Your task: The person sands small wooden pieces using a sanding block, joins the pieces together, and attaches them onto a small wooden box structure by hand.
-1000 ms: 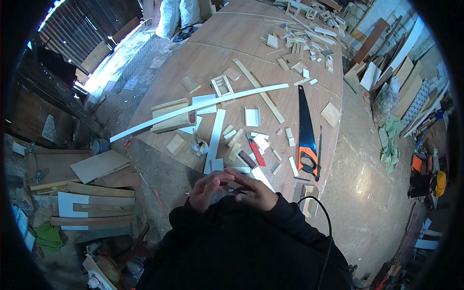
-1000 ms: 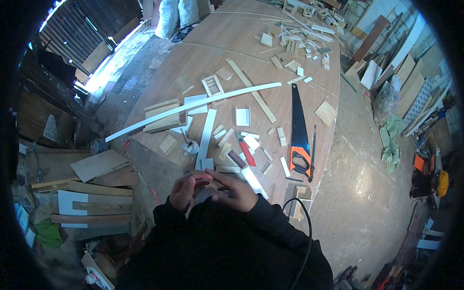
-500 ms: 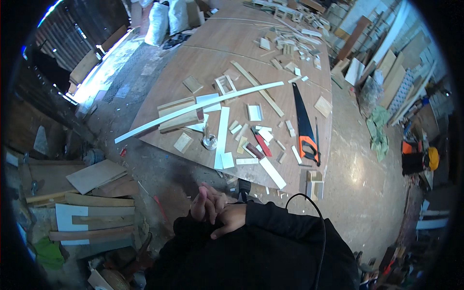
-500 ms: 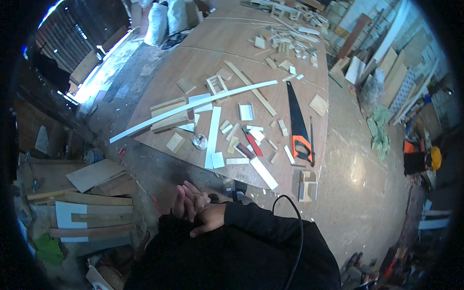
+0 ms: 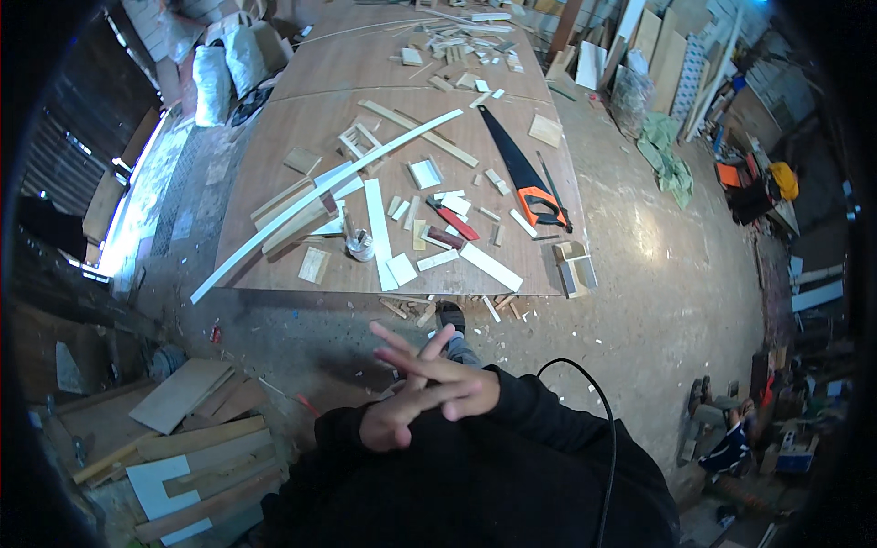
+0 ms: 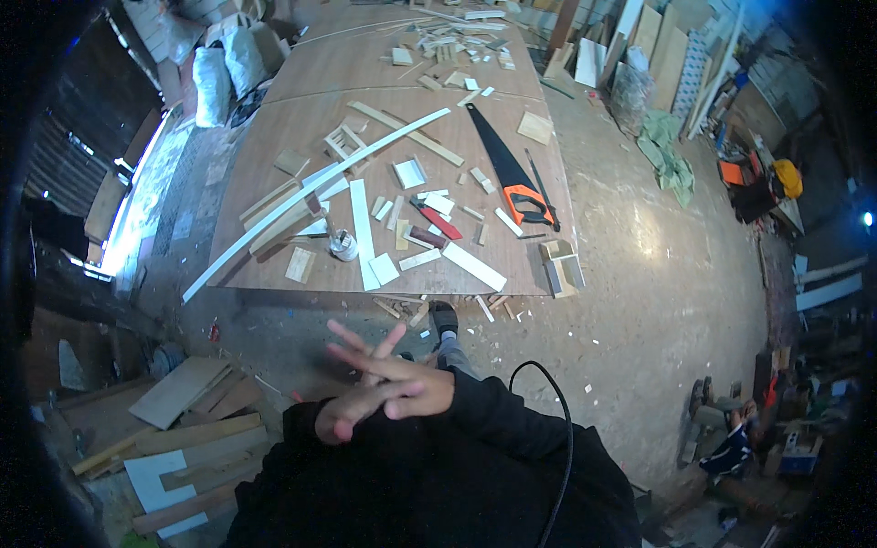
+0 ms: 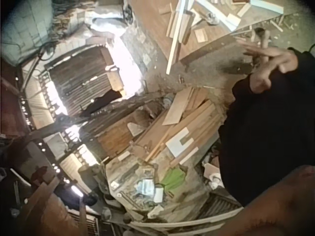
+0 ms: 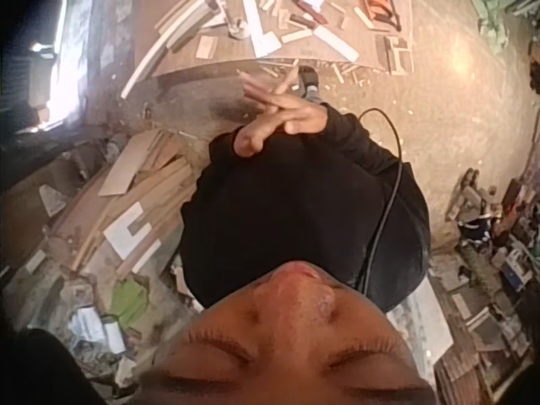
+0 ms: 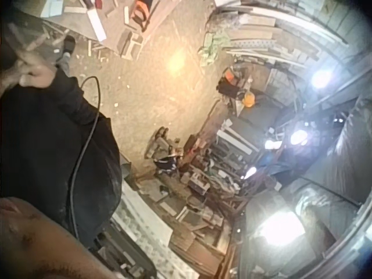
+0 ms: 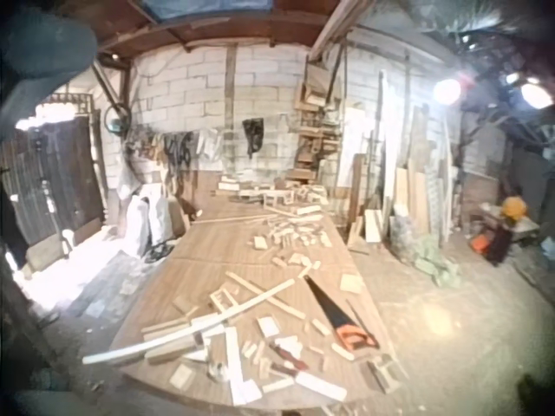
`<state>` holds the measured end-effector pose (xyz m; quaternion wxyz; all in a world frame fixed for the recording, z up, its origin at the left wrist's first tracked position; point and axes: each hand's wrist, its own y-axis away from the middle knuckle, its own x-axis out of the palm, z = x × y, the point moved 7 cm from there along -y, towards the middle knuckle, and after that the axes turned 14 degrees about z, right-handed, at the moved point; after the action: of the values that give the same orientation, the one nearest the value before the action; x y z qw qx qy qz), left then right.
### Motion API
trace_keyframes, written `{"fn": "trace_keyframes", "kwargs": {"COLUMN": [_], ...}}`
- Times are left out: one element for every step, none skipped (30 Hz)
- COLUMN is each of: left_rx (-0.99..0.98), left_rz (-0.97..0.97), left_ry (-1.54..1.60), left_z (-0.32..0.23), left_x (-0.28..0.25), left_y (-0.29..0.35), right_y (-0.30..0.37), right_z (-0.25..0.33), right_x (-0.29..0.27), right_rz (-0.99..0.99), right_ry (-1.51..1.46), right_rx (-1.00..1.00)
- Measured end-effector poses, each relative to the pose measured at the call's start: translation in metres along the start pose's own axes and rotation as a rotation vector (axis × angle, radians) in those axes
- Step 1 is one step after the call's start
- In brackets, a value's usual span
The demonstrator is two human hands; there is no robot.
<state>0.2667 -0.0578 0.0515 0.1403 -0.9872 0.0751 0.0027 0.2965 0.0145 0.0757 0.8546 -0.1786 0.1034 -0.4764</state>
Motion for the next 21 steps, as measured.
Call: {"fn": "trace_keyframes", "kwargs": {"left_rx": [0.022,0.050,0.082,0.114,0.157,0.271,0.411,0.550,0.540,0.536,0.516,0.491,0.477,0.272,0.161,0.036,0.068,0.130,0.115,0.040,-0.030], "left_rz": [0.089,0.175,0.241,0.292,0.327,0.342,0.352,0.359,0.346,0.343,0.343,0.336,0.321,0.380,0.391,0.393,0.379,0.399,0.377,0.220,0.068], "left_ry": [-0.044,-0.089,-0.120,-0.149,-0.166,-0.116,-0.052,0.012,0.040,0.040,-0.024,-0.095,-0.109,-0.175,-0.211,-0.262,-0.206,-0.133,-0.146,0.027,0.209], "left_z": [-0.014,-0.027,-0.040,-0.051,-0.061,-0.074,-0.086,-0.098,-0.103,-0.102,-0.100,-0.096,-0.092,-0.074,-0.061,-0.054,-0.055,-0.050,-0.038,-0.016,-0.001], "left_x": [0.009,0.015,0.022,0.026,0.029,0.032,0.036,0.037,0.038,0.040,0.042,0.042,0.041,0.048,0.044,0.040,0.029,0.022,0.023,0.015,0.009], "left_y": [-0.005,-0.010,-0.015,-0.020,-0.024,-0.029,-0.032,-0.033,-0.035,-0.036,-0.036,-0.035,-0.034,-0.040,-0.047,-0.052,-0.062,-0.073,-0.075,-0.075,-0.075], "right_y": [0.000,-0.001,-0.003,-0.007,-0.009,-0.010,-0.012,-0.012,-0.013,-0.013,-0.013,-0.015,-0.015,-0.011,-0.004,-0.002,0.001,0.010,0.015,0.021,0.026], "right_z": [0.011,0.014,0.022,0.036,0.046,0.052,0.058,0.063,0.069,0.073,0.075,0.074,0.072,0.070,0.065,0.059,0.048,0.043,0.031,0.021,0.014], "right_x": [0.007,0.010,0.018,0.026,0.029,0.031,0.032,0.033,0.035,0.036,0.036,0.035,0.033,0.029,0.020,0.014,0.008,0.000,-0.006,-0.012,-0.017], "right_rz": [-0.046,-0.063,-0.018,0.035,0.068,0.060,0.082,0.092,0.108,0.122,0.134,0.150,0.158,0.157,0.137,0.127,0.107,0.060,0.012,-0.030,-0.088], "right_ry": [-0.068,-0.057,-0.011,0.030,0.032,0.035,0.033,0.030,0.023,0.014,0.001,-0.017,-0.030,-0.043,-0.044,-0.066,-0.084,-0.077,-0.081,-0.089,-0.090], "right_rx": [-0.026,-0.024,-0.111,-0.195,-0.186,-0.183,-0.189,-0.196,-0.203,-0.216,-0.217,-0.219,-0.218,-0.216,-0.206,-0.203,-0.199,-0.172,-0.137,-0.103,-0.047]}}
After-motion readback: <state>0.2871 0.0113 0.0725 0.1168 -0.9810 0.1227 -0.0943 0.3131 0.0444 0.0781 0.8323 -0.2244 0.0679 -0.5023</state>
